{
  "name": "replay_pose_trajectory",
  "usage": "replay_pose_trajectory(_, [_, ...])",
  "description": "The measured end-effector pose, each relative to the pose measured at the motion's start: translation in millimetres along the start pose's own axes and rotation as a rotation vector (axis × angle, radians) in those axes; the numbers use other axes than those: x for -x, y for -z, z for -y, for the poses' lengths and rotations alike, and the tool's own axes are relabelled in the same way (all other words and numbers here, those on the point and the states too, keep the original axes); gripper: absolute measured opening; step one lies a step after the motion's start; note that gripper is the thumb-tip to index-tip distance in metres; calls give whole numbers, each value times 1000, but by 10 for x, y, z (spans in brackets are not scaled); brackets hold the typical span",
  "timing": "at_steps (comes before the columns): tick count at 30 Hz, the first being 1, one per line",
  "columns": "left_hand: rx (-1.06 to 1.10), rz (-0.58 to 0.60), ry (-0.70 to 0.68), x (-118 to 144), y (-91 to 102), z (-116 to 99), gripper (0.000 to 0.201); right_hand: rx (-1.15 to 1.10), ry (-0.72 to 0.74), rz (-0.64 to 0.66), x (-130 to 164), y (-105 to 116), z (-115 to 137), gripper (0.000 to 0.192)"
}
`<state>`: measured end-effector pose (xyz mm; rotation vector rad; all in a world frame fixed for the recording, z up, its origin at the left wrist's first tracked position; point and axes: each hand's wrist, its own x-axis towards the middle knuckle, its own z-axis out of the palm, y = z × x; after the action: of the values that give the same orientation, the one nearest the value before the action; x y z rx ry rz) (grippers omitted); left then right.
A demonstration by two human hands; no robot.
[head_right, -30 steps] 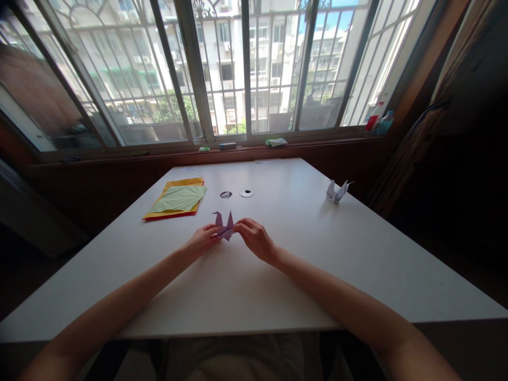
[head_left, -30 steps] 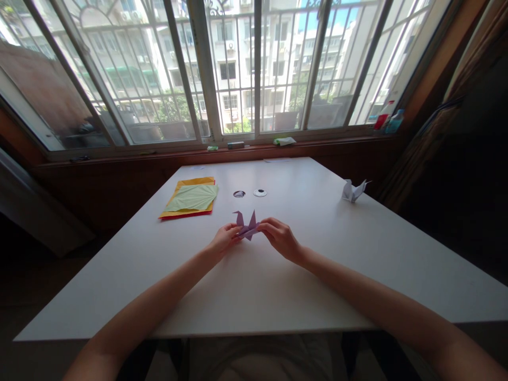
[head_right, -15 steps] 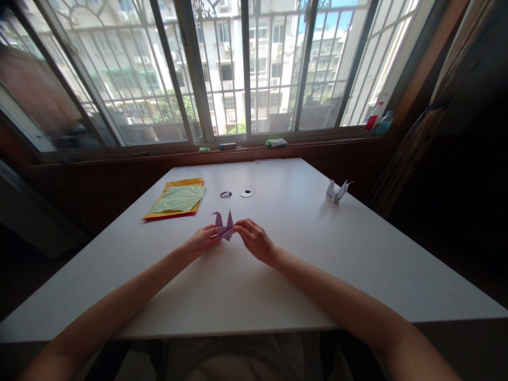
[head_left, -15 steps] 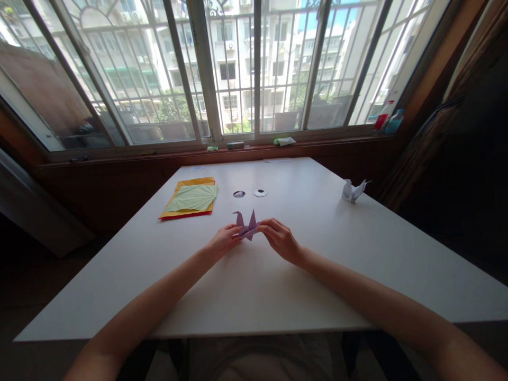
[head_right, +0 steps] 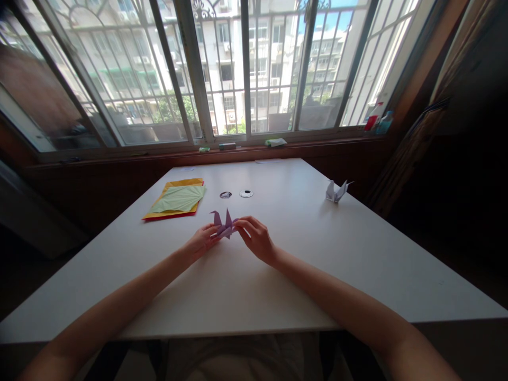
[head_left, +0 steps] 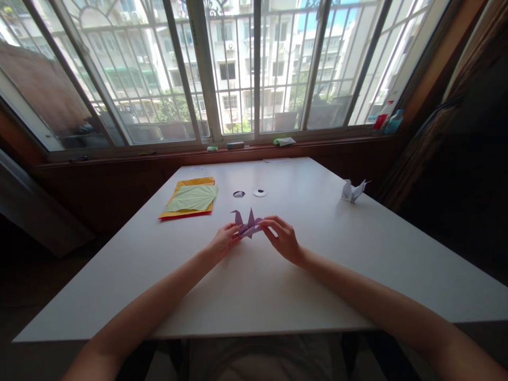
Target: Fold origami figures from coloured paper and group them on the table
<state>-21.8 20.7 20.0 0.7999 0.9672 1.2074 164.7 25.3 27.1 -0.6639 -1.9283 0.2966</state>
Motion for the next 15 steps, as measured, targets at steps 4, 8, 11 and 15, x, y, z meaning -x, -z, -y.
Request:
replay_pose_trajectory(4, [22,-28,-6,16,-10,0,18,-52,-113,-47,-28,3,26,14])
replay_pose_trajectory(8, [-39,-1,-28,42,-15,36,21,-60,-150,58,-37,-44,2,16])
replay_pose_trajectory(11, [-117,22,-62,58,-20,62,23,-27,-163,113,-28,-72,-36,13])
replay_pose_trajectory(15, [-223,1,-122,60,-20,64,23,-39,-169,119,-29,-70,-89,19])
